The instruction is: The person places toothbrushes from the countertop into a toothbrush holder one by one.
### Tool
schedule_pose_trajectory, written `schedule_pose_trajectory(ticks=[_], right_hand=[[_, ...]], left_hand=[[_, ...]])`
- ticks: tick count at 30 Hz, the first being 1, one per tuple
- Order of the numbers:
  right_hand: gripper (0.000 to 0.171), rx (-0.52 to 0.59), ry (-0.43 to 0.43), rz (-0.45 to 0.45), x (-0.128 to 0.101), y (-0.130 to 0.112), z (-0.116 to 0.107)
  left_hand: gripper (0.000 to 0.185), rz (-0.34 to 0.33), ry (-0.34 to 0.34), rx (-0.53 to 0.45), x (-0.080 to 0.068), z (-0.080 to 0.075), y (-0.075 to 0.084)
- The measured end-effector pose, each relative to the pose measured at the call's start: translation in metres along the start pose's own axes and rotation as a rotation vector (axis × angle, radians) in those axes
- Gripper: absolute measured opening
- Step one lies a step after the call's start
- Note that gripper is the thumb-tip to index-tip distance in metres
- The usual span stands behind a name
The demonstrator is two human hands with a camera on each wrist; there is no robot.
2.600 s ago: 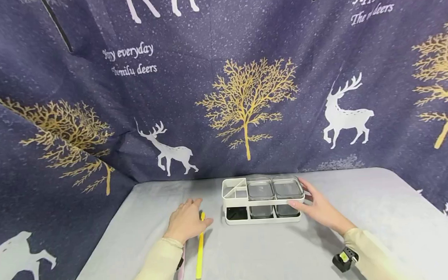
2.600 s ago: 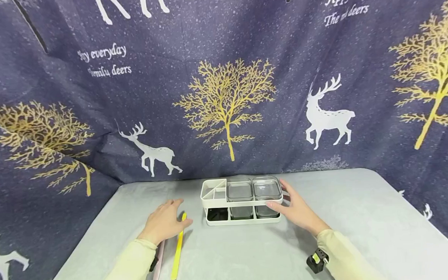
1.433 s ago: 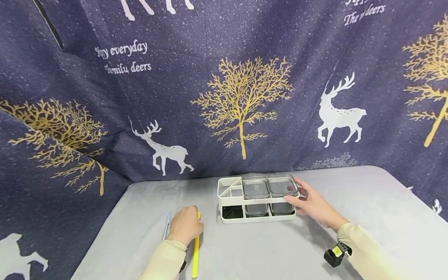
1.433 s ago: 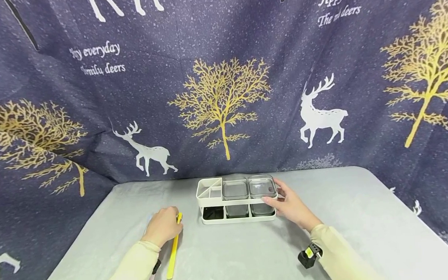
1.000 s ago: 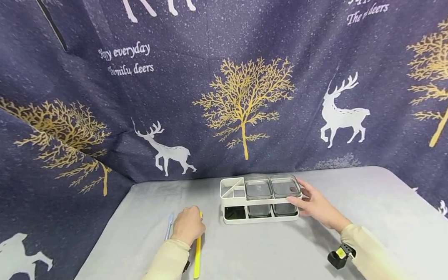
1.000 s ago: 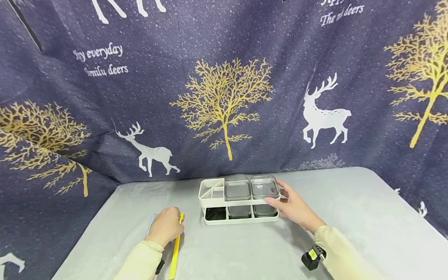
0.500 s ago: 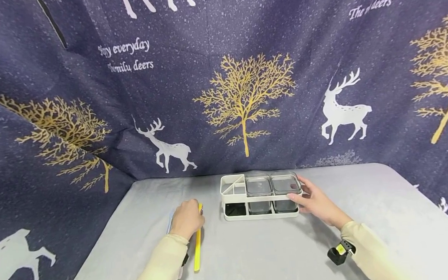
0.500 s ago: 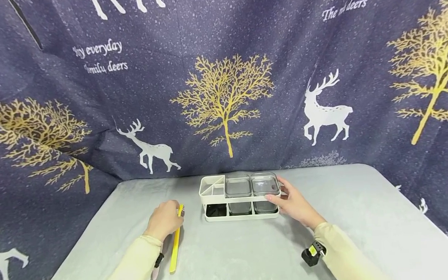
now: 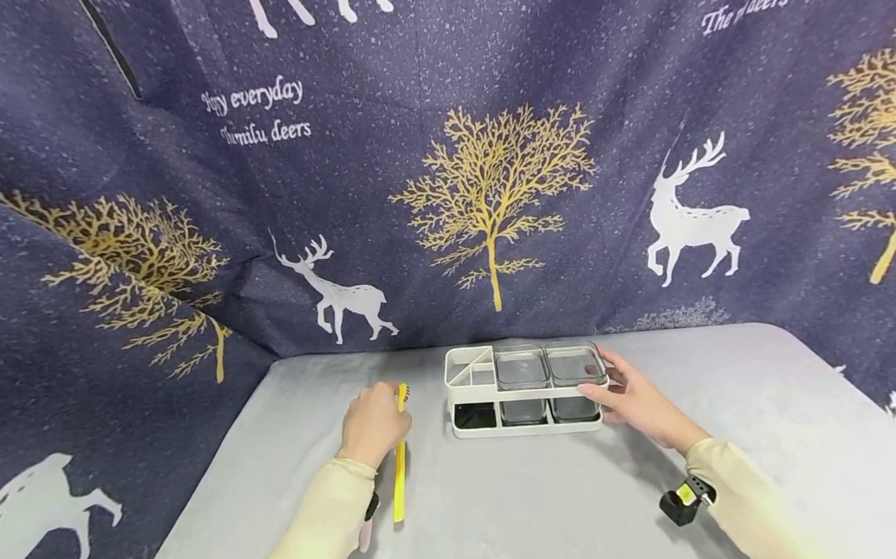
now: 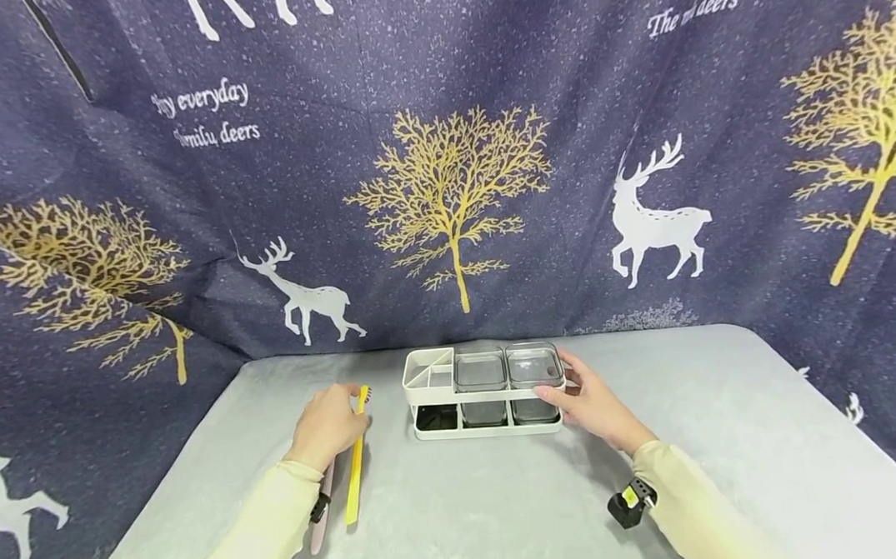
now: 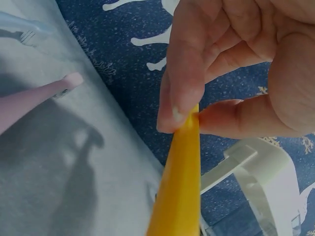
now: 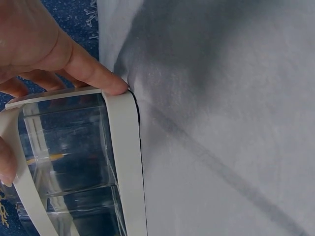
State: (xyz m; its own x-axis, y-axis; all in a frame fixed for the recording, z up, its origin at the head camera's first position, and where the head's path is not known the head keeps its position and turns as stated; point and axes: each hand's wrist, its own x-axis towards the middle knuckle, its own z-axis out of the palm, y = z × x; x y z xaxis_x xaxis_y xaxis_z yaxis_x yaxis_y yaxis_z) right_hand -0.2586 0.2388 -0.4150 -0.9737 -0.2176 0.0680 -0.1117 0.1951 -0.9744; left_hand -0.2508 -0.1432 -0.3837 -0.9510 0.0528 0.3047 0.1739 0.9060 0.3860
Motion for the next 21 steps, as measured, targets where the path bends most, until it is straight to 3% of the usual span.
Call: schedule_pose_trajectory(ticks=[4,21], right_hand=[[0.085,-0.003,0.001,-0.006,0.0,-0.001,0.0],[0.085,0.024,0.006,0.001,0.0,0.001,-0.001]], left_hand=[[0.039,0.009,0.035,-0.015,0.002,-0.003,0.002],[0.037,-0.013,0.119,-0.032,0.01,-0.023,0.015]])
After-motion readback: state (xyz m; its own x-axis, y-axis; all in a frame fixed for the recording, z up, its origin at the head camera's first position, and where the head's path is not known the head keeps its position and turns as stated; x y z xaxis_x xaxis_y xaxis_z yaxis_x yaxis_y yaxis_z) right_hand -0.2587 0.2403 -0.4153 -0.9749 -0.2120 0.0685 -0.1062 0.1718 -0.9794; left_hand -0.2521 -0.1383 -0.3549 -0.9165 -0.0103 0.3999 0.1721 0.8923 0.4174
